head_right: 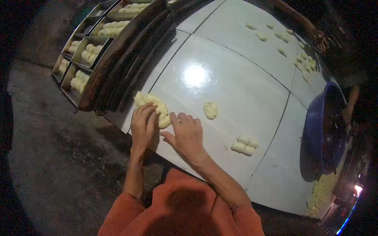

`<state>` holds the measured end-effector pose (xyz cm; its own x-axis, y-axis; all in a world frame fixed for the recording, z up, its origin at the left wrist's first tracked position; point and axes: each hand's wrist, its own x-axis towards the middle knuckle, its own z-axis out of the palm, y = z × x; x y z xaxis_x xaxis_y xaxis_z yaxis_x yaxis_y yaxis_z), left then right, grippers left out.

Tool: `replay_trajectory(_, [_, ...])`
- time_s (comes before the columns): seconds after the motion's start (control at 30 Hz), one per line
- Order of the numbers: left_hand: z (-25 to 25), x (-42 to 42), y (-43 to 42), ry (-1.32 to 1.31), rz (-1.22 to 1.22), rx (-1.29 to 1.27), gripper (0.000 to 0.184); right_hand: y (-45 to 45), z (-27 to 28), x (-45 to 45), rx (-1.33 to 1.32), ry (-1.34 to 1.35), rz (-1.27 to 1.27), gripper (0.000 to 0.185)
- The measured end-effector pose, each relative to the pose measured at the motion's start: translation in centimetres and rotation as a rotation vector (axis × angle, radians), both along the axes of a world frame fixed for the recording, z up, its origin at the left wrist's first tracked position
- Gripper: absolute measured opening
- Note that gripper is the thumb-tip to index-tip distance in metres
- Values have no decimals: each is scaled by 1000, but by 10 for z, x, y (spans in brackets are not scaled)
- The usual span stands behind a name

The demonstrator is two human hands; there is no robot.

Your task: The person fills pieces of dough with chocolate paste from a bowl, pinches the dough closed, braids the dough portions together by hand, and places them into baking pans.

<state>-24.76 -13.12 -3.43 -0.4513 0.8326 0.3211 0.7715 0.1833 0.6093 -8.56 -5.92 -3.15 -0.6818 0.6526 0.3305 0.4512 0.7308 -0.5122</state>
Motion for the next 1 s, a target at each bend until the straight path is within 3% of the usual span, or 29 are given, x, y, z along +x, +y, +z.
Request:
replay_trajectory(0.03, [-3, -10, -1, 25, -29, -7, 25, -3, -4, -17, 26, -24, 7, 61])
replay_trajectory(0.13, [-13, -24, -1, 40, -144, -104, 43, -1, -28, -39, 2, -45, 21, 50])
replay_trajectory(0.17, [-16, -25, -1, 35, -132, -103, 43, 3, -32, -40, -43, 5, 30, 47])
replay_trajectory(0.2, [-15, -24, -1, 19, -189, -128, 45, 9, -25, -38, -120, -13, 47, 32])
replay_trajectory(0.23, [-16, -24, 0, 2, -251, -150, 47, 14, -17, -34, -120, -22, 53, 32])
replay_trajectory(0.3, [-26, -24, 2, -12, -285, -181, 45, 28, 5, -23, -775, 106, -37, 26])
replay_trajectory(0.33, [-21, -21, 6, 4, -309, -198, 42, 42, 27, -17, -1121, 260, -40, 32])
replay_trajectory(0.5, [-19, -17, 20, 35, -336, -199, 26, 51, 11, -15, -1097, 32, -56, 39])
replay_trajectory(0.57, [-17, -16, 22, 33, -337, -175, 27, 50, -1, -14, -744, 24, 9, 39])
replay_trajectory(0.63, [-16, -14, 22, 25, -327, -133, 29, 48, -5, -17, -714, 72, -4, 35])
replay_trajectory(0.7, [-18, -12, 22, 27, -324, -113, 27, 46, 4, -17, -882, 119, -84, 32])
replay_trajectory(0.77, [-24, -12, 21, 78, -331, -85, 24, 44, 9, -16, -886, 147, -89, 27])
replay_trajectory(0.87, [-21, -10, 19, 126, -349, -98, 21, 47, 13, -5, -1397, 324, -21, 16])
replay_trajectory(1.0, [-31, -5, 13, 165, -328, -98, 23, 46, 14, 23, -1528, 532, -60, 15])
